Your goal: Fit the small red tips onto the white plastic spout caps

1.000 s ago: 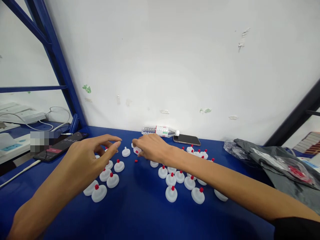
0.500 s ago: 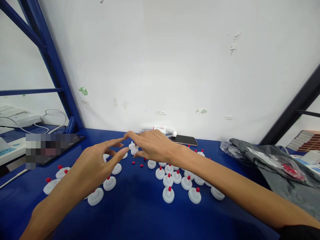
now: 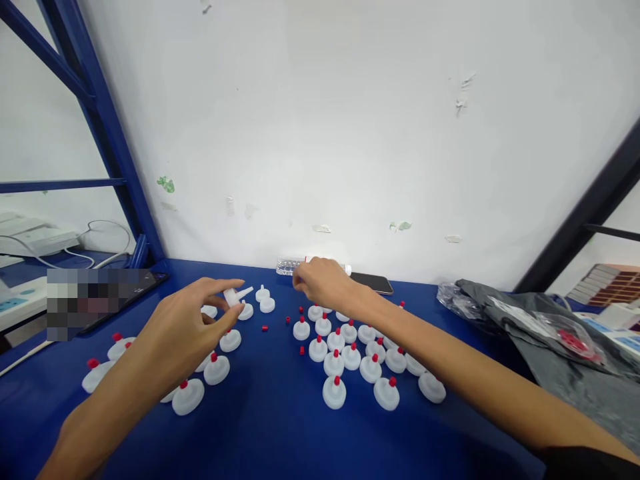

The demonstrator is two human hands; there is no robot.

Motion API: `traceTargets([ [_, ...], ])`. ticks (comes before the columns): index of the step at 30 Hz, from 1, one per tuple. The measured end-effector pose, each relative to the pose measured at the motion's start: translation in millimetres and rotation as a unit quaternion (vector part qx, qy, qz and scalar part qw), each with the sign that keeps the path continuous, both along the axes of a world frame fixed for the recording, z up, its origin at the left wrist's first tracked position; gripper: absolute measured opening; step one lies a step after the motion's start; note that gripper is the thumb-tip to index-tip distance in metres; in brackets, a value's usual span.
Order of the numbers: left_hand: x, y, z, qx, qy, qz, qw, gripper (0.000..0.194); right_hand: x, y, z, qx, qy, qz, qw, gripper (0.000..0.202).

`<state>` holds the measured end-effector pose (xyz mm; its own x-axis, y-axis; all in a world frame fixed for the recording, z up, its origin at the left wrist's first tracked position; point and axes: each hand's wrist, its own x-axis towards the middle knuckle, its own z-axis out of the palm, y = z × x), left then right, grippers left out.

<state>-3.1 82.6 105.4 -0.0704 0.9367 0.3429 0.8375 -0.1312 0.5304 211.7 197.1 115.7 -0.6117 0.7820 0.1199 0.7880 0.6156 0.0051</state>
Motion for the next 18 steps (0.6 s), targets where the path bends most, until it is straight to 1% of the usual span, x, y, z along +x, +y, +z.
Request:
traceTargets([
  [2,1.1,-1.1,0.5,-0.001,0.007,-0.013,1.000,0.037,-1.1,9.9,-12.7,-0.027,-0.016,-0.004,1.000,0.009],
  [4,2.2,-2.7,1.9,-0.005,0.014,-0.028,1.000,0.032,-3.0,14.4,-22.3,-0.050,-0.028,-0.003,0.998,0.008],
  [6,2.7,-3.8,2.9,-0.010,0.020,-0.035,0.999,0.028,-5.0,15.1,-28.1,-0.066,-0.035,-0.002,0.997,0.007],
  [8,2.6,-4.1,3.1,-0.014,0.024,-0.035,0.999,0.027,-6.4,14.1,-31.3,-0.074,-0.037,0.004,0.997,0.002],
  [9,2.5,-4.1,3.0,-0.017,0.026,-0.033,0.999,0.027,-6.8,13.3,-32.4,-0.076,-0.035,0.009,0.996,0.004],
  [12,3.0,-4.5,3.2,-0.025,0.031,-0.025,0.999,0.027,-7.3,11.3,-34.0,-0.080,-0.022,0.025,0.996,0.014],
  [14,3.8,-5.1,3.6,-0.034,0.034,-0.015,0.999,0.028,-6.9,9.7,-32.5,-0.083,-0.004,0.030,0.996,0.016],
  [18,4.9,-5.2,3.0,-0.049,0.033,-0.018,0.998,0.027,-3.1,1.7,-19.3,-0.092,0.062,0.035,0.993,0.012],
])
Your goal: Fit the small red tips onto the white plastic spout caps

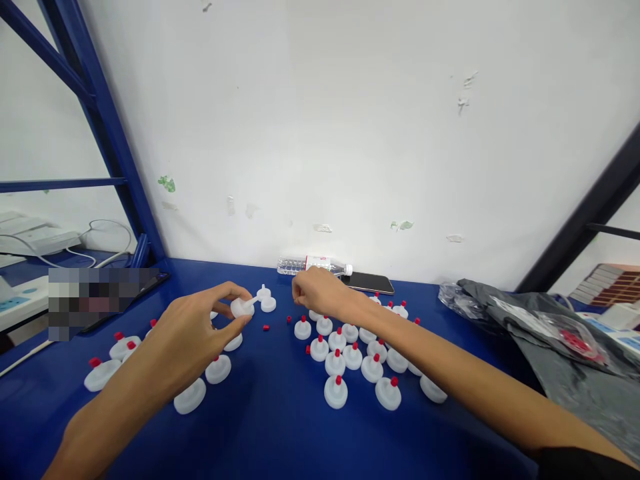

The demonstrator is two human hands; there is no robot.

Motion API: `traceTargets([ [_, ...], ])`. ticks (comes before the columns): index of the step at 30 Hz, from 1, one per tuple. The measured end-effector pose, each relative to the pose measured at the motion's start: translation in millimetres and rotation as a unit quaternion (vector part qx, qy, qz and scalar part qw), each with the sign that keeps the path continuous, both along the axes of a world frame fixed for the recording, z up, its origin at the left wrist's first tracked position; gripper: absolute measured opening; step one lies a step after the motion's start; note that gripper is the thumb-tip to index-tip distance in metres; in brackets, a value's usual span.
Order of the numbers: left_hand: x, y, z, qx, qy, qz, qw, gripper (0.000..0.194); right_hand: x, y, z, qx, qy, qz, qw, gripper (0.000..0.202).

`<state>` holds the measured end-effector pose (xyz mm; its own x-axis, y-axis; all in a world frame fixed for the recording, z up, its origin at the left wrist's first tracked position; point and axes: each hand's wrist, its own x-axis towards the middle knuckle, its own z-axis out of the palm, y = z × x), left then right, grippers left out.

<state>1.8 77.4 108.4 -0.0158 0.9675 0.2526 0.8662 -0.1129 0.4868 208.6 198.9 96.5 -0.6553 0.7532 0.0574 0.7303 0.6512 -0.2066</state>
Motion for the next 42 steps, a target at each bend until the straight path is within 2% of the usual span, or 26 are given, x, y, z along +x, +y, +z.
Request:
traceTargets([
  [2,0.2,0.7,-1.3,0.000,-0.004,-0.013,1.000,0.027,2.9,-8.9,10.1,-0.019,0.059,0.009,0.998,0.017],
  [4,0.9,1.4,-2.6,0.000,-0.012,-0.022,1.000,0.027,5.0,-21.4,19.7,-0.045,0.163,0.030,0.985,0.023],
  [6,2.7,1.4,-3.0,0.002,-0.024,-0.029,0.999,0.027,5.1,-35.6,26.1,-0.069,0.276,0.054,0.957,0.023],
  [8,5.4,0.8,-2.7,0.004,-0.034,-0.037,0.999,0.026,2.9,-48.2,28.1,-0.082,0.348,0.063,0.932,0.019],
  [12,8.8,-1.2,-2.0,0.019,-0.050,-0.056,0.997,0.022,-2.9,-60.5,23.8,-0.119,0.393,0.059,0.910,0.013],
  [18,9.3,-1.5,-1.1,0.040,-0.110,-0.067,0.991,0.019,-3.1,-57.4,18.3,-0.191,0.430,0.054,0.881,0.017],
  [24,16.6,-2.1,1.8,0.051,-0.164,-0.063,0.983,0.038,-5.2,-57.2,15.5,-0.210,0.458,0.054,0.862,0.022],
  [26,15.8,-2.2,1.9,0.057,-0.164,-0.061,0.983,0.051,-3.7,-55.1,18.4,-0.184,0.451,0.055,0.872,0.020],
  [29,9.3,-2.3,3.2,0.090,-0.129,-0.029,0.987,0.062,0.9,-43.1,22.3,-0.098,0.390,0.033,0.915,0.015],
  [31,3.4,-3.0,5.9,0.114,-0.103,0.001,0.988,0.058,3.9,-29.1,19.8,-0.050,0.319,0.002,0.947,0.010],
  [33,-1.6,-4.3,9.5,0.125,-0.096,0.021,0.987,0.050,6.1,-13.2,11.6,-0.043,0.242,-0.026,0.969,0.007],
  [38,-6.8,-7.8,15.2,0.119,-0.089,0.032,0.988,0.043,11.7,16.8,-17.3,-0.071,0.157,-0.046,0.984,0.005],
  [40,-7.4,-8.2,14.7,0.116,-0.089,0.030,0.989,0.044,14.3,21.3,-22.1,-0.076,0.140,-0.044,0.986,0.008],
  [42,-7.7,-8.1,13.7,0.113,-0.089,0.026,0.989,0.045,15.2,21.9,-19.7,-0.076,0.123,-0.039,0.989,0.017],
])
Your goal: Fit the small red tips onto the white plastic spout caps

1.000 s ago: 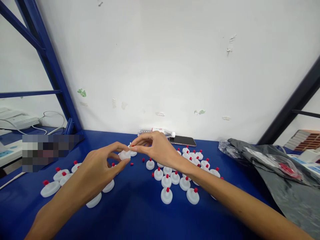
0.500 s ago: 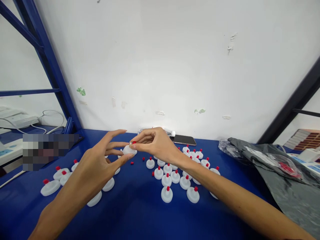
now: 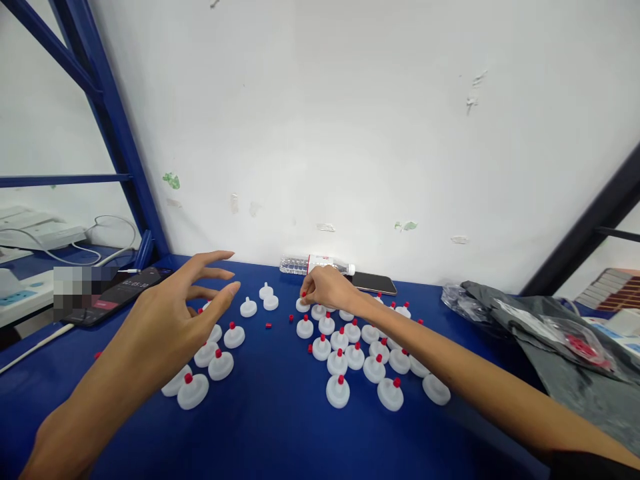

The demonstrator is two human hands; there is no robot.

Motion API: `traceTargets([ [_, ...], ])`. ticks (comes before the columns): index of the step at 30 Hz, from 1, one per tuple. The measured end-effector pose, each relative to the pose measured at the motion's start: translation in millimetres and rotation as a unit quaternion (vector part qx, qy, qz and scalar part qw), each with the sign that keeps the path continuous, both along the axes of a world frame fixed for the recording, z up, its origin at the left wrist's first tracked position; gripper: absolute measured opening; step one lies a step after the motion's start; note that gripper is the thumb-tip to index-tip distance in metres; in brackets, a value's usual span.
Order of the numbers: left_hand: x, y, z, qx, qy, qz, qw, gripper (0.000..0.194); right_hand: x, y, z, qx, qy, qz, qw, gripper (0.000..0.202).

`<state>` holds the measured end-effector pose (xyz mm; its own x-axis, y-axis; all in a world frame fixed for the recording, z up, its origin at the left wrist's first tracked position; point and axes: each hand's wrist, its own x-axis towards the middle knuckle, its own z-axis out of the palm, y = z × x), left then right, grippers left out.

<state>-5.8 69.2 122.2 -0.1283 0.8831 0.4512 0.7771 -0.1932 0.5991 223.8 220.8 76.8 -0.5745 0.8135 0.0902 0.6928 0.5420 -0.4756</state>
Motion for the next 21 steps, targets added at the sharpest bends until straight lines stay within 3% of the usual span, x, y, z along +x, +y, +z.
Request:
traceTargets([
  [4,0.4,0.6,-0.6,-0.012,0.002,0.003,1.000,0.046,-11.3,-6.2,16.4,0.042,-0.007,-0.003,0.999,0.035],
  [8,1.1,2.2,-0.4,-0.018,0.016,0.008,1.000,0.043,-40.0,-13.0,17.9,0.110,-0.007,0.039,0.993,0.028],
  [12,0.2,4.8,-3.3,-0.019,0.031,0.004,0.999,0.039,-61.1,-12.0,7.1,0.122,-0.031,0.056,0.990,0.011],
  [14,0.2,6.2,-6.5,-0.032,0.044,-0.002,0.999,0.038,-61.3,-13.7,9.6,0.125,-0.026,0.050,0.990,0.007],
  [18,3.9,8.6,-13.8,-0.053,0.083,-0.022,0.995,0.050,-45.6,-35.3,36.2,0.103,0.039,0.064,0.992,0.013],
  [21,9.5,8.7,-15.0,-0.067,0.094,-0.053,0.992,0.047,-32.3,-62.8,58.6,0.032,0.151,0.114,0.981,0.020],
])
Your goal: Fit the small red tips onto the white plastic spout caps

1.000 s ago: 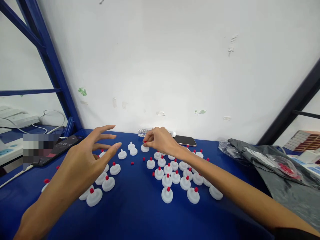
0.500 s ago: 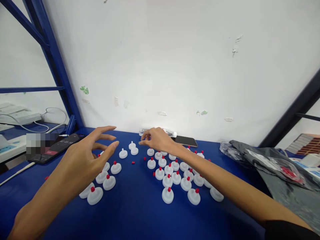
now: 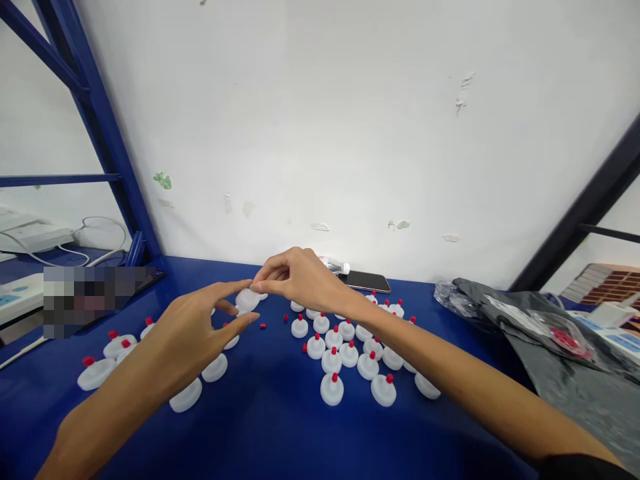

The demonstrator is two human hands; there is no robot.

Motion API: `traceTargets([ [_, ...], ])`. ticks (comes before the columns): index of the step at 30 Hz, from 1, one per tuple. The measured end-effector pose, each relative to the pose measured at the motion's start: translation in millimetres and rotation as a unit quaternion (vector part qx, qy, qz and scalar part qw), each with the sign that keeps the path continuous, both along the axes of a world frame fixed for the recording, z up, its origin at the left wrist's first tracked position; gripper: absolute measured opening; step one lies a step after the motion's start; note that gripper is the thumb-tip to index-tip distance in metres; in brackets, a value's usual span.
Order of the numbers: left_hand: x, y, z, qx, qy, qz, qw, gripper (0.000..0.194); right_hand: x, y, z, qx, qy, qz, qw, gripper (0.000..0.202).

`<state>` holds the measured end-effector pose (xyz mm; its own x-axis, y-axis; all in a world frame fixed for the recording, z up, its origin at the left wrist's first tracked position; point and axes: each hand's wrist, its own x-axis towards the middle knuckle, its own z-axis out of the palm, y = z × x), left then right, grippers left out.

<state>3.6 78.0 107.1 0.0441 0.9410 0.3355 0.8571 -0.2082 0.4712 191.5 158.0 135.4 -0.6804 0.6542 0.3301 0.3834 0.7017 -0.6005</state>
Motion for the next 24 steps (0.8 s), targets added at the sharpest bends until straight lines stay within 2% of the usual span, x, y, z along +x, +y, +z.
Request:
traceTargets([
  [2,3.1,-1.1,1.3,-0.005,-0.002,-0.008,1.000,0.040,7.0,-15.8,8.0,-0.006,0.017,-0.007,1.000,0.023],
  [4,4.1,-2.5,2.4,-0.003,0.004,0.003,1.000,0.040,13.8,-25.1,8.6,0.029,0.003,-0.060,0.998,0.025],
  [7,1.2,-3.0,2.0,-0.007,0.033,0.021,0.999,0.044,25.5,-27.4,-2.5,0.076,-0.116,-0.121,0.983,0.021],
  [10,-3.3,-1.7,0.0,-0.012,0.057,0.028,0.998,0.043,35.4,-25.8,-20.1,0.067,-0.267,-0.090,0.957,0.007],
  [14,-4.8,-1.2,-1.5,-0.025,0.065,0.022,0.997,0.044,35.7,-30.1,-35.2,0.087,-0.344,-0.102,0.929,0.009],
  [19,-2.2,-2.2,-1.1,-0.030,0.072,0.016,0.997,0.044,24.3,-38.9,-31.7,0.092,-0.410,-0.106,0.901,0.005],
  [24,-2.2,-1.9,-1.7,-0.050,0.076,0.010,0.996,0.047,20.8,-45.8,-27.6,0.090,-0.409,-0.082,0.904,0.017],
])
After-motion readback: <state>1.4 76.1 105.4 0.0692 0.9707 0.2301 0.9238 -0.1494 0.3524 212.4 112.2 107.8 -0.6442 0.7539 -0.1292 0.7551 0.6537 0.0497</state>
